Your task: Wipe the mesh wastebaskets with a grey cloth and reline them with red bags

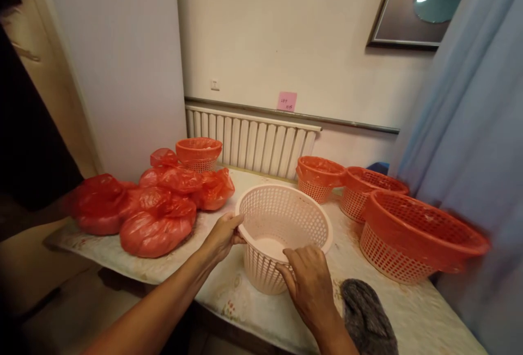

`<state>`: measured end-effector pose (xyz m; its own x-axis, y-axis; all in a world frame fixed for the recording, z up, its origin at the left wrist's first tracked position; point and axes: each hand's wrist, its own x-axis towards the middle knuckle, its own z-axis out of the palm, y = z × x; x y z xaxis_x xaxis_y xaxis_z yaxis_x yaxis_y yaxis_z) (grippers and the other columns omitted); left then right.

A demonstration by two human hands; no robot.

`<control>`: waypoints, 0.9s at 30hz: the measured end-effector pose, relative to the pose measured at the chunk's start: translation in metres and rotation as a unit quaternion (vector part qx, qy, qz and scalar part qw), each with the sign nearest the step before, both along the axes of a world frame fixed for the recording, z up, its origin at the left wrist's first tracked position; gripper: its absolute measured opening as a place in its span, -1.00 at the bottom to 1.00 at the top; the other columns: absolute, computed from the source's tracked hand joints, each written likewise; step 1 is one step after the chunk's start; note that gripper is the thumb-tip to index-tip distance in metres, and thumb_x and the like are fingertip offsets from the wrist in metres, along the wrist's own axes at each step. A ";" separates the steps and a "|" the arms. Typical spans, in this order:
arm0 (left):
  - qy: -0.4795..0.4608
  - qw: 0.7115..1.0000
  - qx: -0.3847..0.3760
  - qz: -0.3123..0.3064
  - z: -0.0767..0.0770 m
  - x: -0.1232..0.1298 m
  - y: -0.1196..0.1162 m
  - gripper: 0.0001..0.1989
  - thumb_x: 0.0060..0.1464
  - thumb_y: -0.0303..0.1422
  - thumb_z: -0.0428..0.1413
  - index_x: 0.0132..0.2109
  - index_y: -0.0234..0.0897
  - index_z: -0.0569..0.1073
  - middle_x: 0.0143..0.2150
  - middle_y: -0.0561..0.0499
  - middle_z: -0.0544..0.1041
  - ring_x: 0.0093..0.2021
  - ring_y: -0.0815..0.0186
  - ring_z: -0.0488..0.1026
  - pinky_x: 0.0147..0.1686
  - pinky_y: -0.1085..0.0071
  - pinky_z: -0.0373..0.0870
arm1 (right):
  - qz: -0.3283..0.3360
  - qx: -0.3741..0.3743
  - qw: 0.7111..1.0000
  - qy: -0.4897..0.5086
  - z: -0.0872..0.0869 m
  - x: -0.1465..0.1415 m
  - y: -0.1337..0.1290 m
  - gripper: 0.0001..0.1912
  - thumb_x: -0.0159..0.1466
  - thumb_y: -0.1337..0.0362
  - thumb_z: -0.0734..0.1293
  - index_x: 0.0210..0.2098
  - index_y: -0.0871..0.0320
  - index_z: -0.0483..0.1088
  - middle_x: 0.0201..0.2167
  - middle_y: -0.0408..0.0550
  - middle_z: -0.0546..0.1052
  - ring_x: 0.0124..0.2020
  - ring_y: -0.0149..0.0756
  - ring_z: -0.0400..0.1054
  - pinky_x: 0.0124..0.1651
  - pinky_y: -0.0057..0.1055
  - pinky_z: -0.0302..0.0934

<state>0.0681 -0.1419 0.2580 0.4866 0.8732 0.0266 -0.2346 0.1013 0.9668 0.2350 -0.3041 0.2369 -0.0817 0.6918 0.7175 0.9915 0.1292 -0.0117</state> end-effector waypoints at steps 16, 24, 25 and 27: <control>0.361 0.829 0.253 0.343 0.016 -0.123 0.182 -0.38 -0.04 -0.46 0.14 0.17 -0.34 0.15 0.37 -0.36 -0.09 0.24 -0.24 0.15 0.11 -0.02 0.14 | -0.035 0.023 0.998 -0.043 -0.005 -0.005 0.021 -0.83 0.31 0.22 0.22 -0.41 0.09 0.29 -0.51 -0.10 0.35 -0.43 -0.21 0.17 -0.29 -0.31 -0.06; 0.409 0.819 0.205 0.345 0.009 -0.165 0.236 -0.65 -0.16 -0.54 0.21 -0.15 -0.40 0.36 -0.02 -0.30 0.46 0.05 -0.17 0.37 -0.05 0.08 0.24 | -0.018 0.034 0.997 -0.069 -0.009 0.001 0.026 -0.88 0.30 0.24 0.23 -0.38 0.08 0.30 -0.51 -0.11 0.36 -0.45 -0.23 0.19 -0.29 -0.30 -0.05; 0.400 0.825 0.199 0.346 0.008 -0.169 0.237 -0.79 -0.12 -0.52 0.18 -0.27 -0.38 0.36 -0.11 -0.22 0.50 0.02 -0.12 0.40 -0.08 0.16 0.26 | -0.018 0.034 0.997 -0.069 -0.010 0.001 0.026 -0.87 0.30 0.23 0.23 -0.38 0.08 0.30 -0.52 -0.11 0.36 -0.45 -0.23 0.19 -0.30 -0.30 -0.05; 0.353 0.841 0.192 0.362 0.014 -0.178 0.238 -0.88 -0.02 -0.47 0.12 -0.43 -0.33 0.30 -0.27 -0.07 0.49 -0.02 0.01 0.41 -0.15 0.31 0.26 | -0.019 0.038 0.997 -0.070 -0.010 0.001 0.026 -0.87 0.30 0.23 0.23 -0.38 0.09 0.30 -0.52 -0.11 0.35 -0.45 -0.23 0.18 -0.30 -0.30 -0.05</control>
<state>-0.1100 0.0962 0.2715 -0.1552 0.9405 0.3024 0.5466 -0.1732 0.8193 0.2360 -0.2780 0.2266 -0.1588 0.6410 0.7509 0.9871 0.0870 0.1346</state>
